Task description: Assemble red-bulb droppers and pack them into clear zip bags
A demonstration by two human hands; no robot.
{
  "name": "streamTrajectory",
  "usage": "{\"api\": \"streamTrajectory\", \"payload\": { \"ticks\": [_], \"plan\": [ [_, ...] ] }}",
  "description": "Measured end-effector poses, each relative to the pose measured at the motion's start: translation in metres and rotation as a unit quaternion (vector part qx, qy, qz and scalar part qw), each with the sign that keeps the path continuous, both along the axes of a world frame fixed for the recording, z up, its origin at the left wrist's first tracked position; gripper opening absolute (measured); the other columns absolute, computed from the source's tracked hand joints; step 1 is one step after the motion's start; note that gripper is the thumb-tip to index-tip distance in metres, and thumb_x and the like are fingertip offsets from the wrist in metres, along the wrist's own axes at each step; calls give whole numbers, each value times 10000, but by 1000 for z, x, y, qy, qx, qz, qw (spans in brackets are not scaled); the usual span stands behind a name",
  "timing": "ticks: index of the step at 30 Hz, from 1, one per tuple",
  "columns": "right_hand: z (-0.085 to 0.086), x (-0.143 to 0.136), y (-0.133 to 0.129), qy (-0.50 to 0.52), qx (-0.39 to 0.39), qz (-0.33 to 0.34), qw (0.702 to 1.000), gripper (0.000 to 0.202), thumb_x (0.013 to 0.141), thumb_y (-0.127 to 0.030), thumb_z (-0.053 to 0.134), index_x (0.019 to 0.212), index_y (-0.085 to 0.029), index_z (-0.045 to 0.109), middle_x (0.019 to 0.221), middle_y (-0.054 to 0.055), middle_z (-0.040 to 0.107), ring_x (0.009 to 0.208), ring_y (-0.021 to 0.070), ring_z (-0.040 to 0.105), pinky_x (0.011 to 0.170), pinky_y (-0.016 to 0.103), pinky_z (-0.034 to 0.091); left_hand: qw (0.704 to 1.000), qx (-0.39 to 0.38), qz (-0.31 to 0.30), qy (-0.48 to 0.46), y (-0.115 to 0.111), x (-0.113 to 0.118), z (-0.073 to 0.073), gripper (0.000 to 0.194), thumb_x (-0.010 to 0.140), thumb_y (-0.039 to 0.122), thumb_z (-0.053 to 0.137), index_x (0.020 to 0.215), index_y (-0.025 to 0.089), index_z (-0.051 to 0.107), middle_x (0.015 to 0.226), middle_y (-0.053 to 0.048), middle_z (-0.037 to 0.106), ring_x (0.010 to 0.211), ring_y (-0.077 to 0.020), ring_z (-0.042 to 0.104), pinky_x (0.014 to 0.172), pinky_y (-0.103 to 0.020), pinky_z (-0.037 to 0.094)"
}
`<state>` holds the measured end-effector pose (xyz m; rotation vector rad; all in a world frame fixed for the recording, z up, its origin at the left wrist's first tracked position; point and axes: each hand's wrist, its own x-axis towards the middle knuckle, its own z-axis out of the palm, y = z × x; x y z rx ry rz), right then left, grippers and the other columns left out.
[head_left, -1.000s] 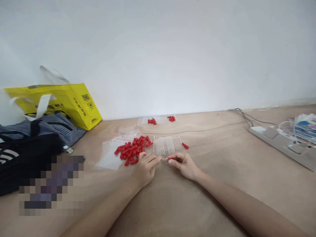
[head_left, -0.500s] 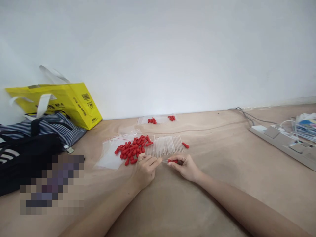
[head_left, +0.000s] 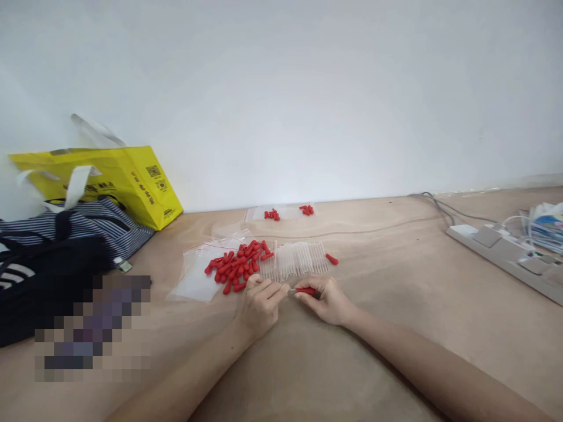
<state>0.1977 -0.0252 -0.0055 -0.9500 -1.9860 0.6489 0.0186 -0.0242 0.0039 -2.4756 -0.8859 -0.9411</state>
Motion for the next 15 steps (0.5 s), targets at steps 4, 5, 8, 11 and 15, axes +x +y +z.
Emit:
{"api": "streamTrajectory", "payload": {
  "ticks": [4,5,8,11,15],
  "plan": [
    [-2,1,4,15,-20,5,1000,103,765,-220,523,775,-177,616,738,28,630,664,124,560,615,236,433,1000,-26,3,-12,1,0,0,276,826,88,333,821,175,595,618,-3,636,545,-132,486,661,-329,271],
    [-3,2,6,19,-22,4,1000,107,769,-229,524,787,-180,617,754,30,636,676,125,564,621,239,436,999,-33,7,-16,2,-1,0,262,841,116,345,847,185,598,641,-1,646,555,-132,494,677,-334,273],
    [-6,9,10,-8,27,-9,1000,119,778,-271,537,801,-198,628,739,23,644,689,133,556,658,268,422,999,-40,25,-26,3,-2,-1,192,863,217,410,907,218,597,645,19,653,595,-139,518,737,-359,273],
    [-7,16,11,-93,144,-49,984,144,786,-309,546,858,-219,632,707,16,645,700,146,530,738,333,366,999,-26,33,-24,4,-3,-2,158,856,246,447,844,232,603,625,41,648,628,-140,533,828,-403,251],
    [-3,17,7,-152,269,-86,947,138,808,-276,520,874,-228,631,706,5,648,731,146,512,846,390,281,999,-5,29,-24,4,-2,-1,176,852,225,451,756,224,598,664,39,659,680,-138,558,927,-449,201]
  ]
}}
